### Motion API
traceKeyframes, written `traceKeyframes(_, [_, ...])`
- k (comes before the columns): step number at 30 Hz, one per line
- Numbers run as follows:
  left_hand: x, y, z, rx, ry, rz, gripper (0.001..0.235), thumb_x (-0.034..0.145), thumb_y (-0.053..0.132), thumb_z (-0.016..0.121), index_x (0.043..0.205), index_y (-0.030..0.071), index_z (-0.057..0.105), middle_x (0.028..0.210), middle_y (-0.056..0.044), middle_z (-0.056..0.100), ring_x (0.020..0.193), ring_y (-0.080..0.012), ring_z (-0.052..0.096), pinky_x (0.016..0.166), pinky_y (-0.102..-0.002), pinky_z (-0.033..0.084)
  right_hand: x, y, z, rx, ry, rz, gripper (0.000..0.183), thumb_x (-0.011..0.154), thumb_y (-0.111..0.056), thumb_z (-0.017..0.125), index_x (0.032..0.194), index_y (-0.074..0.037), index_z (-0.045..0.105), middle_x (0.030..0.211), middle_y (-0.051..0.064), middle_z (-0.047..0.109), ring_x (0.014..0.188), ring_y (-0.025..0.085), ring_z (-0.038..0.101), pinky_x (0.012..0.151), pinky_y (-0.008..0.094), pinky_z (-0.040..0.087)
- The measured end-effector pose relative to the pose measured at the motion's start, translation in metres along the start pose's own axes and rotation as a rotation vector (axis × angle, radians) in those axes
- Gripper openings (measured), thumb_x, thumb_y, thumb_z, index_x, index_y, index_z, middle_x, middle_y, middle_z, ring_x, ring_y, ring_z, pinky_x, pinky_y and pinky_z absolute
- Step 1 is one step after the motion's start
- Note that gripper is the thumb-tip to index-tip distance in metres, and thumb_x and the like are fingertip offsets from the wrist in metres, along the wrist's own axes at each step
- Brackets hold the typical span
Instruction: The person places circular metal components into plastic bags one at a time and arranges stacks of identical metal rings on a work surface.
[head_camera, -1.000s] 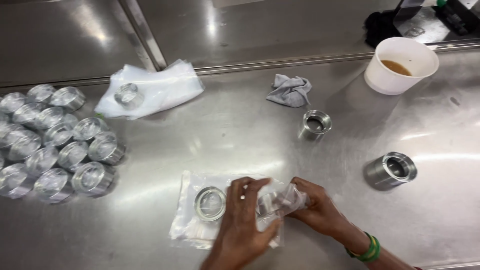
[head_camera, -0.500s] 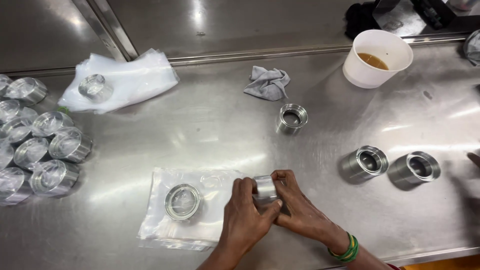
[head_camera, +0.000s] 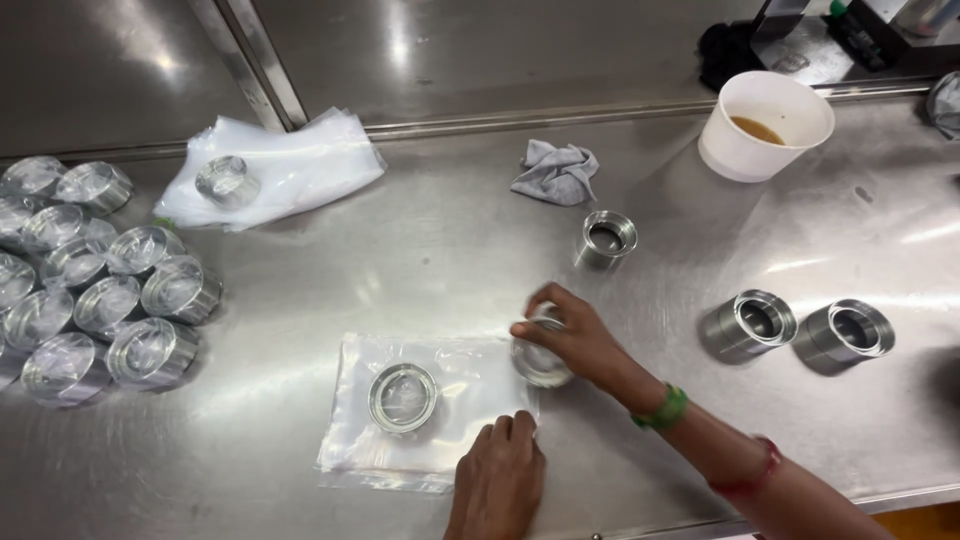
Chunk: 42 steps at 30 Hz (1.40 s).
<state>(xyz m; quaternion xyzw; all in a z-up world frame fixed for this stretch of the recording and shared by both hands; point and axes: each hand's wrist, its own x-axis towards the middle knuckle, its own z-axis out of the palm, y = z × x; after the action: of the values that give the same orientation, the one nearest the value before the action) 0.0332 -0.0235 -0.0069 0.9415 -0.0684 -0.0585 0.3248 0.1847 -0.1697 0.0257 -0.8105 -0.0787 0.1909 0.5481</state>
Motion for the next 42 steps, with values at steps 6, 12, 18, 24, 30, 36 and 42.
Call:
traceKeyframes(6, [0.003,-0.009,-0.03,-0.287,0.214,-0.035,0.009,0.087,0.011,0.071,0.093,0.005,0.067,0.083,-0.013,0.073,0.074,-0.0296,0.072,0.066,-0.042,0.058,0.084,0.026,-0.049,-0.884,0.481,-0.539,0.04,0.089,-0.054,0.073,0.114,-0.024,0.066,0.121,0.008,0.065,0.118,0.028,0.055,0.099,0.05,0.05])
traceKeyframes(12, [0.008,-0.012,-0.034,-0.475,0.009,-0.273,0.018,0.087,0.015,0.075,0.086,0.005,0.061,0.076,-0.008,0.072,0.07,-0.0195,0.075,0.067,-0.036,0.06,0.059,0.048,-0.101,-0.799,0.434,-0.24,0.091,0.075,-0.059,0.083,0.147,-0.013,0.053,0.126,0.025,0.056,0.117,0.04,0.048,0.092,0.057,0.044])
traceKeyframes(18, [0.028,0.004,-0.039,-0.381,-0.028,-0.397,0.022,0.087,0.018,0.074,0.102,0.009,0.061,0.068,-0.013,0.07,0.062,-0.0245,0.071,0.062,-0.039,0.053,-0.042,0.022,-0.058,-0.405,0.175,-0.064,0.091,0.057,-0.054,0.086,0.138,-0.022,0.06,0.113,0.015,0.069,0.102,0.032,0.063,0.086,0.047,0.055])
traceKeyframes(24, [0.025,0.002,-0.051,-0.538,-0.054,-0.454,0.017,0.097,0.025,0.061,0.095,0.009,0.067,0.064,-0.011,0.068,0.053,-0.025,0.071,0.052,-0.038,0.053,-0.062,0.002,-0.016,0.175,-0.307,0.129,0.108,0.052,-0.054,0.09,0.146,-0.021,0.046,0.109,0.016,0.077,0.099,0.025,0.074,0.083,0.041,0.059])
traceKeyframes(30, [0.017,-0.008,-0.077,-0.348,0.225,-0.099,0.022,0.098,0.021,0.06,0.083,0.005,0.058,0.06,-0.012,0.064,0.049,-0.0233,0.064,0.048,-0.038,0.047,-0.052,-0.004,0.02,-0.223,-0.142,0.231,0.087,0.07,-0.064,0.074,0.14,-0.02,0.046,0.079,0.01,0.076,0.069,0.026,0.074,0.066,0.039,0.056])
traceKeyframes(36, [0.029,0.021,-0.093,-0.455,0.258,-0.075,0.025,0.103,0.025,0.054,0.087,0.007,0.055,0.061,-0.007,0.062,0.05,-0.0185,0.063,0.045,-0.032,0.05,-0.069,-0.018,0.012,-0.465,0.005,-0.42,0.086,0.063,-0.054,0.084,0.136,-0.017,0.058,0.094,0.014,0.067,0.086,0.028,0.062,0.071,0.034,0.055])
traceKeyframes(42, [0.018,0.057,-0.084,-1.042,-0.02,-0.033,0.026,0.107,0.028,0.051,0.1,0.004,0.057,0.069,-0.006,0.065,0.058,-0.0136,0.066,0.046,-0.026,0.052,-0.066,0.0,-0.012,-0.53,0.075,-0.793,0.044,0.078,-0.019,0.083,0.116,-0.012,0.062,0.107,0.005,0.065,0.11,0.025,0.054,0.084,0.033,0.054])
